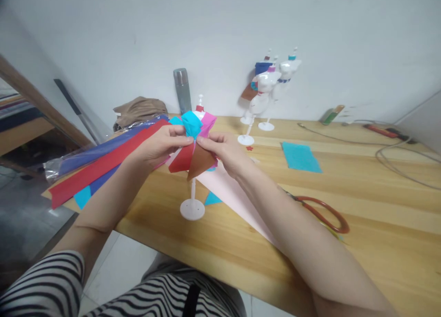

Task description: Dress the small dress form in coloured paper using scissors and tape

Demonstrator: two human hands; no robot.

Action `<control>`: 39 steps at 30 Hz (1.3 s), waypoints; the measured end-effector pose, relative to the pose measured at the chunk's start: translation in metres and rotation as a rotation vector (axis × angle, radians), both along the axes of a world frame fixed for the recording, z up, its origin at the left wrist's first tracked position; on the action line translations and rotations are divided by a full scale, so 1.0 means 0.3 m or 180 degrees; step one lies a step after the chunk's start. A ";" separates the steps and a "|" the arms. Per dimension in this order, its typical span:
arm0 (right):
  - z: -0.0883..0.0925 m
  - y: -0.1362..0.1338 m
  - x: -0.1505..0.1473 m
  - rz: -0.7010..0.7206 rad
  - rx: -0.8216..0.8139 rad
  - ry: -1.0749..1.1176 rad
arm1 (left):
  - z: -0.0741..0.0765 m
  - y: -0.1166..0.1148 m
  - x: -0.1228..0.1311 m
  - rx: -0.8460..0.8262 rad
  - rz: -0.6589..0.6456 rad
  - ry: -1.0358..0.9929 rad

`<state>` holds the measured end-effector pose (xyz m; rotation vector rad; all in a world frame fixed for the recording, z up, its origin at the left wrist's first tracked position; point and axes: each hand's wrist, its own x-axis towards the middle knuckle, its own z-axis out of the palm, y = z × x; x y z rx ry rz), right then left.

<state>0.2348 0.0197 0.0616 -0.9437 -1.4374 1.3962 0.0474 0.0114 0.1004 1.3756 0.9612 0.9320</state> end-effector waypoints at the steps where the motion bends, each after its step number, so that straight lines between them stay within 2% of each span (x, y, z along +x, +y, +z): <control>1: 0.002 -0.002 0.001 0.0008 0.0036 -0.0016 | 0.003 -0.007 0.001 0.0035 -0.0007 -0.0018; 3: 0.013 -0.011 0.001 0.0069 0.0142 0.0001 | 0.011 -0.025 0.001 0.0173 -0.0012 -0.0074; 7: 0.047 -0.046 -0.009 0.0255 0.0492 0.0067 | 0.028 -0.070 -0.004 0.0676 0.0310 0.0085; 13: 0.087 -0.087 -0.019 0.0127 0.0884 -0.0406 | 0.028 -0.102 -0.022 0.1316 0.0700 0.0340; 16: 0.099 -0.085 -0.003 -0.0111 0.0939 -0.0415 | 0.005 -0.095 -0.044 0.1479 0.0883 0.0332; 19: 0.109 -0.068 0.021 -0.0574 0.0794 -0.0404 | -0.011 -0.089 -0.076 0.1524 0.1086 0.0326; 22: 0.111 -0.043 0.038 -0.0837 0.0648 -0.0421 | -0.013 -0.085 -0.112 0.1628 0.1411 0.0472; 26: 0.096 -0.019 0.040 -0.0901 0.0625 -0.0540 | -0.027 -0.061 -0.151 0.2035 0.1843 0.0652; 29: 0.084 -0.014 0.037 -0.0887 0.0606 -0.0647 | -0.055 -0.034 -0.172 0.2119 0.2036 0.0748; 34: 0.075 0.001 0.051 -0.0995 0.0664 -0.0795 | -0.084 -0.005 -0.193 0.2117 0.2110 0.0669; 39: 0.075 0.016 0.076 -0.1058 0.0678 -0.0793 | -0.060 0.007 -0.214 0.2059 0.2128 0.0545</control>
